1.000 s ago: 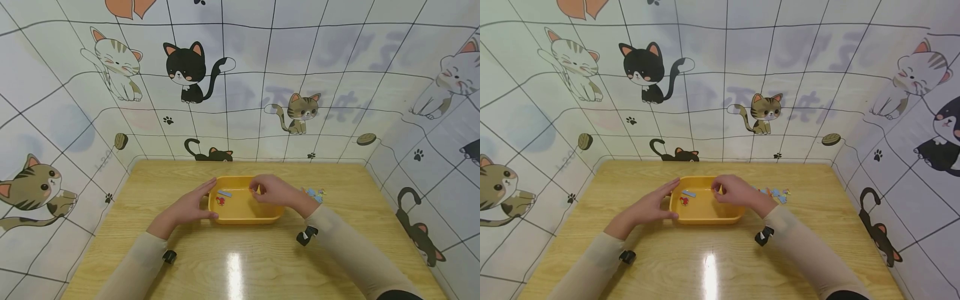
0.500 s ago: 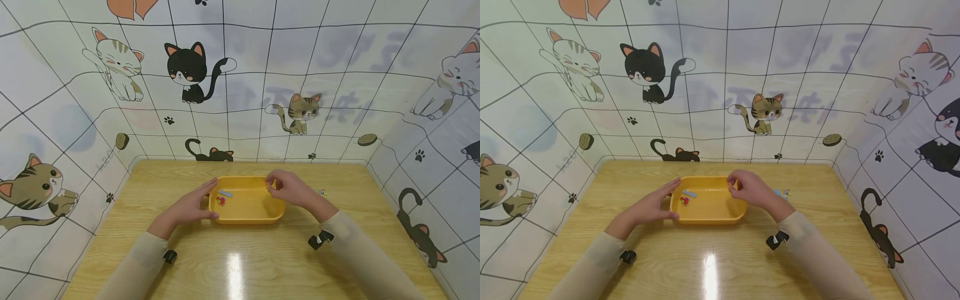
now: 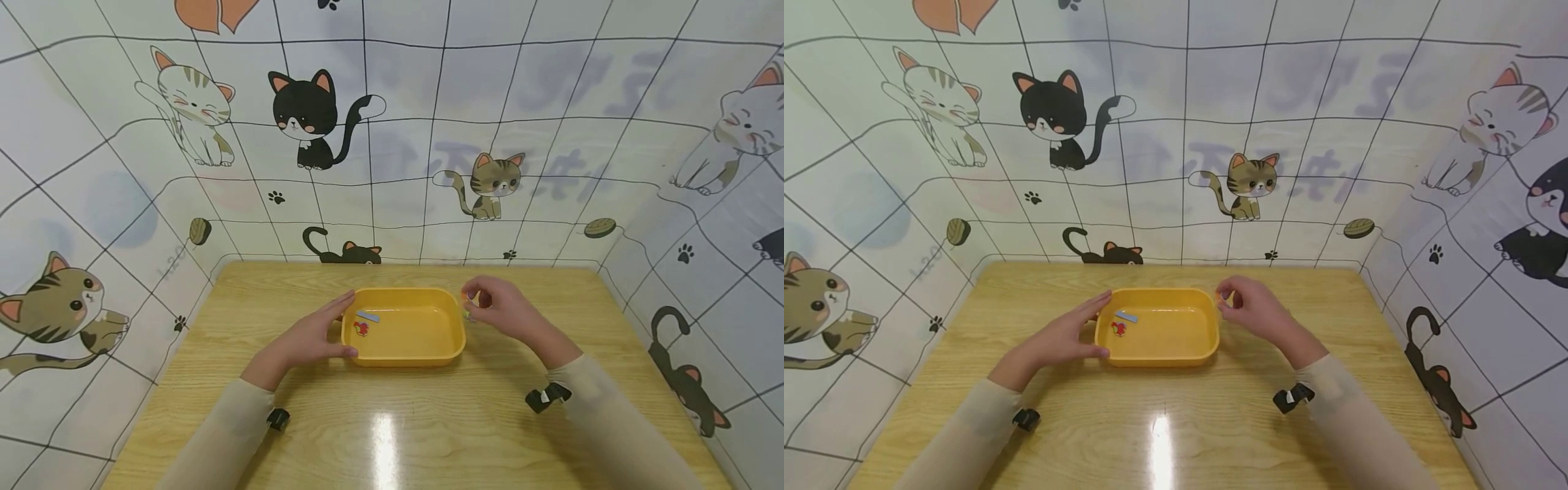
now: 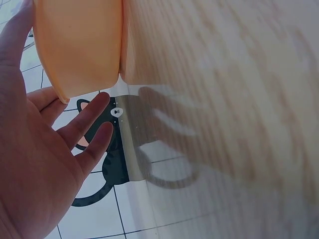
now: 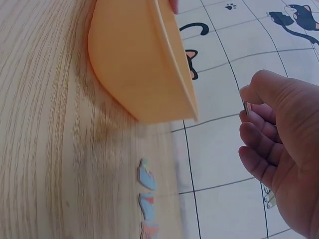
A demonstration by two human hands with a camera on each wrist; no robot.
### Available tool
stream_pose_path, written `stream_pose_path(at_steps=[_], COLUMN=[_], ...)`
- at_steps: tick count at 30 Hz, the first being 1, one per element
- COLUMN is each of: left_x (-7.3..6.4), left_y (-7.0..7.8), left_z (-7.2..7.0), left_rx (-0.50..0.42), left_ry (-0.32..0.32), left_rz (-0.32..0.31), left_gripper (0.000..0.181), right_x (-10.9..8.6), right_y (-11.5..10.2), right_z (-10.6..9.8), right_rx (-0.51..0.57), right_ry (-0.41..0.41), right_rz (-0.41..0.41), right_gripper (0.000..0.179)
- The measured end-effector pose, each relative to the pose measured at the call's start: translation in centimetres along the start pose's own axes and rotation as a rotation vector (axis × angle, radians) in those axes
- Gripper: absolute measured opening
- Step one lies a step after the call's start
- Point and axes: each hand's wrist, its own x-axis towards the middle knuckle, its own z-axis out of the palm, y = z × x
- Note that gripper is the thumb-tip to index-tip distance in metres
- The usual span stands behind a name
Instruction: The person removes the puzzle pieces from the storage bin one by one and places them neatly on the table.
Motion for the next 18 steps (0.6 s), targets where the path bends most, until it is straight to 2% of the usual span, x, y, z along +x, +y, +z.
stream_pose_path(at_steps=[13,18], left_x=[-0.1,-0.2], left_y=[0.2,0.3], left_z=[0.0,-0.1], left_rx=[0.001,-0.002], left_ry=[0.002,0.002], left_rz=[0.007,0.010], left_gripper=[0.118,0.118], right_x=[-2.5,-3.5], right_y=[3.3,4.4], right_z=[-1.8,-2.6], right_rx=[-0.060,-0.107], right_ry=[0.072,0.132], right_rz=[0.114,0.113], right_gripper=[0.025,0.025])
